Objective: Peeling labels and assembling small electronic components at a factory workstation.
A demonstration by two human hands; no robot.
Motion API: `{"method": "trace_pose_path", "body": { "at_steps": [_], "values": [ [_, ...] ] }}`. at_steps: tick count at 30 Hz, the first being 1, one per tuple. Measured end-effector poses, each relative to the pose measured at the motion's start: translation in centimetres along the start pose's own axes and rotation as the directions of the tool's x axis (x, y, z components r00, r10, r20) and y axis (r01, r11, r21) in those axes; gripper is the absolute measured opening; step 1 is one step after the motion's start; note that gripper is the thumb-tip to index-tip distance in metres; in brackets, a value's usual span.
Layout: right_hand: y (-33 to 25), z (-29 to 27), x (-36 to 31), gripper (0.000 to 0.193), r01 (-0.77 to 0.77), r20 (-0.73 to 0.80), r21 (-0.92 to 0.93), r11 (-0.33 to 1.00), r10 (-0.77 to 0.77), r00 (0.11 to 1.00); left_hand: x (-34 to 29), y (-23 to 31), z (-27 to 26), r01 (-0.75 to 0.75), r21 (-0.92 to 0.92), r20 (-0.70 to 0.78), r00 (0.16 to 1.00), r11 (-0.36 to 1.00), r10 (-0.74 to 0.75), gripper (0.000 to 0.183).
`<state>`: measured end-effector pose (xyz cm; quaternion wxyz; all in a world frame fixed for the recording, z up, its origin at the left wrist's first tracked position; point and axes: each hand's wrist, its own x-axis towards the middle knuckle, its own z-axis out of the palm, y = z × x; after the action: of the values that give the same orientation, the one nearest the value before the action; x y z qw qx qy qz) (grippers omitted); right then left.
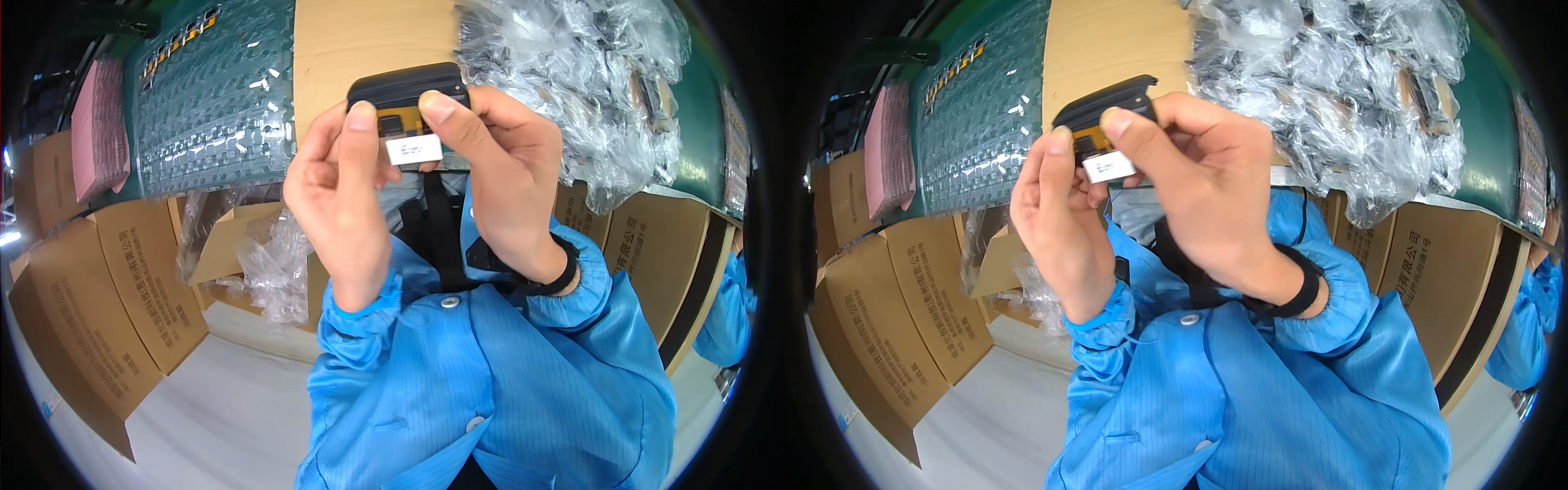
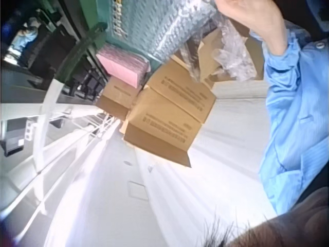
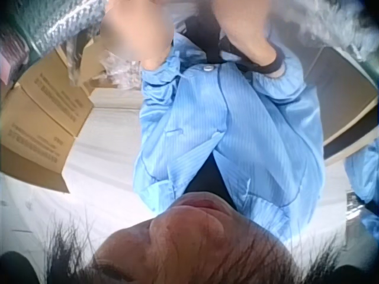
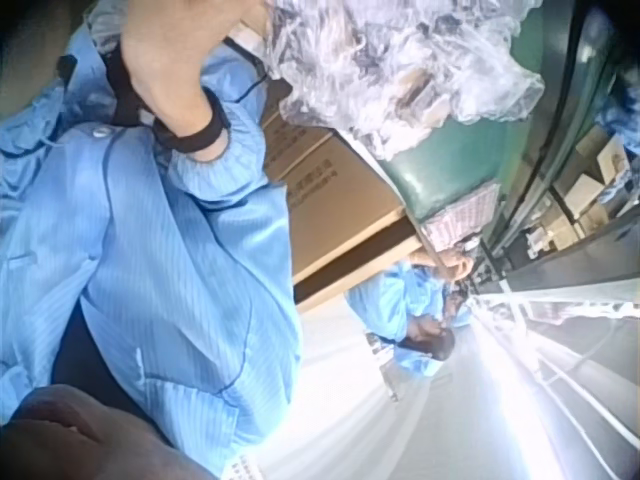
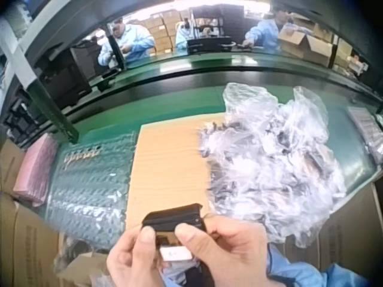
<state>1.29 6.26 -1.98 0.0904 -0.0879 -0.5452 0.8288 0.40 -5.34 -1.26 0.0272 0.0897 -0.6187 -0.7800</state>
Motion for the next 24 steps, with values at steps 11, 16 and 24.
{"method": "trace_pose_path", "body": {
  "at_steps": [11,16,24],
  "values": [
    [1.0,-1.1,0.5,0.024,-0.222,0.086,-0.110,0.969,0.232,0.969,1.2,-2.2,-1.3,-0.086,-0.015,-0.130,0.988,0.996,0.083,0.018],
    [1.5,-1.9,-0.9,0.038,-0.666,0.183,0.031,0.745,0.651,0.736,2.1,-3.2,-2.4,-0.061,0.073,-0.157,0.985,0.996,0.071,0.018],
    [2.7,-0.2,-0.5,0.024,-0.631,0.120,0.089,0.770,0.621,0.775,2.5,-3.9,-2.4,-0.034,0.288,-0.085,0.994,0.957,0.061,0.021]
  ]
}}
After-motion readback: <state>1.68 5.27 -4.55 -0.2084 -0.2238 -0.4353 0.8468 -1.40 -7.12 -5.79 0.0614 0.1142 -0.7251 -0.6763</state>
